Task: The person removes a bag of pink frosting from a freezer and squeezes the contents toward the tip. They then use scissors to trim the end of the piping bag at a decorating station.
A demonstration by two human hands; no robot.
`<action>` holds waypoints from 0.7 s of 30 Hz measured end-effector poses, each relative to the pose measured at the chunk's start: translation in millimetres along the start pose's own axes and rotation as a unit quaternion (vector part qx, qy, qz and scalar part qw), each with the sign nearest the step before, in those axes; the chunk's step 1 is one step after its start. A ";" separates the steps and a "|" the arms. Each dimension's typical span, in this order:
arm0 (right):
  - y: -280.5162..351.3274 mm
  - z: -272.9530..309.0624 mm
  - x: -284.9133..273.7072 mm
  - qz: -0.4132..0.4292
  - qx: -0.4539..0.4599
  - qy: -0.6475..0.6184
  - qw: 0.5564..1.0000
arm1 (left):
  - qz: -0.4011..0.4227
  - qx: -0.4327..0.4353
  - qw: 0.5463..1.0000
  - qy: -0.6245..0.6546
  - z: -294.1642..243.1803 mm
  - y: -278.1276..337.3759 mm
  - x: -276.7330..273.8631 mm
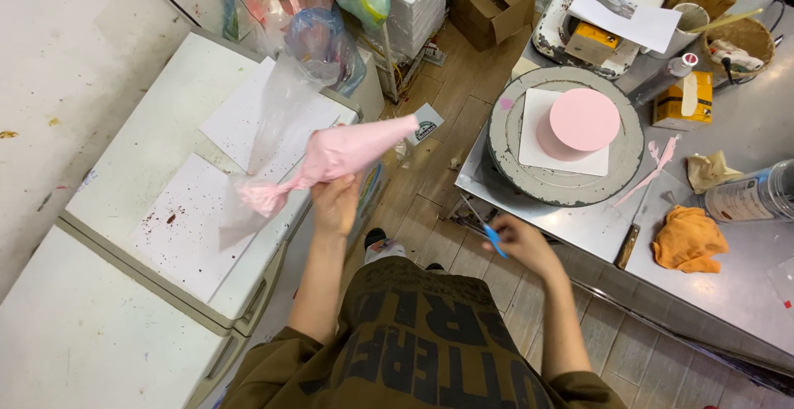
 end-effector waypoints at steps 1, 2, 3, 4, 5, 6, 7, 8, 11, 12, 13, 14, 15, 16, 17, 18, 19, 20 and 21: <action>5.3 -46.2 -11.2 -0.011 0.077 0.048 0.996 | -0.009 0.006 1.000 -0.001 -2.7 -3.2 -13.1; 7.5 -77.5 -25.8 -0.055 0.085 -0.009 0.995 | -0.017 0.011 1.000 -0.002 -4.8 -6.7 -26.3; 11.9 -105.9 -39.0 -0.102 0.093 -0.065 0.988 | -0.025 0.016 1.000 -0.002 -6.4 -10.0 -37.8; 22.2 -131.3 -54.8 -0.164 0.104 -0.045 0.980 | -0.035 0.023 0.999 -0.002 -10.9 -12.5 -48.7; 32.2 -146.1 -69.8 -0.226 0.116 -0.023 0.967 | -0.045 0.028 0.999 -0.001 -14.6 -14.1 -56.4; 38.3 -157.7 -80.4 -0.257 0.144 -0.004 0.956 | -0.055 0.034 0.998 -0.001 -15.8 -14.9 -59.9; 42.9 -167.2 -91.7 -0.286 0.172 0.015 0.943 | -0.049 0.038 0.998 0.005 -17.2 -14.6 -57.7; 45.8 -174.3 -102.0 -0.314 0.199 0.034 0.928 | -0.043 0.043 0.998 0.011 -20.5 -14.2 -53.7; 24.6 -171.7 -118.3 -0.323 0.180 0.059 0.927 | -0.034 0.038 0.998 0.035 -24.8 -11.3 -35.7; 20.4 -164.7 -122.2 -0.333 0.144 0.106 0.926 | -0.033 0.034 0.998 0.044 -24.3 -11.0 -29.6; 13.7 -154.5 -124.9 -0.339 0.103 0.152 0.922 | -0.025 0.020 0.998 0.059 -20.9 -9.9 -24.3; 8.6 -141.5 -124.9 -0.344 0.062 0.198 0.916 | -0.018 0.007 0.997 0.075 -15.4 -9.2 -21.0; 2.1 -134.6 -117.2 -0.314 0.057 0.180 0.930 | -0.012 -0.003 0.996 0.091 -12.6 -9.3 -22.6; 0.1 -125.1 -105.4 -0.283 0.052 0.163 0.944 | 0.009 -0.010 0.997 0.078 -5.7 -10.6 -23.0; -3.0 -101.4 -93.0 -0.248 0.044 0.147 0.957 | 0.026 -0.012 0.998 0.064 3.7 -10.9 -24.4; -4.1 -66.8 -75.9 -0.194 0.006 0.116 0.974 | 0.043 -0.014 0.998 0.050 6.8 -10.5 -28.8; -1.7 -27.4 -55.7 -0.138 -0.033 0.085 0.986 | 0.058 -0.006 0.997 -0.059 7.8 -11.1 -33.6; 5.9 11.1 -37.7 -0.110 -0.053 0.087 0.989 | 0.070 -0.001 0.983 -0.168 12.3 -13.5 -34.8; 15.1 49.5 -18.5 -0.082 -0.071 0.088 0.990 | 0.078 0.000 0.958 -0.277 17.5 -15.5 -34.9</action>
Point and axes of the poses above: each hand's wrist, its own y-axis away from the middle knuckle, its own x-axis out of the palm, z = x × y, the point moved 8 cm from there along -y, towards the middle knuckle, and after that the axes turned 10 degrees about -z, right-handed, at the moved point
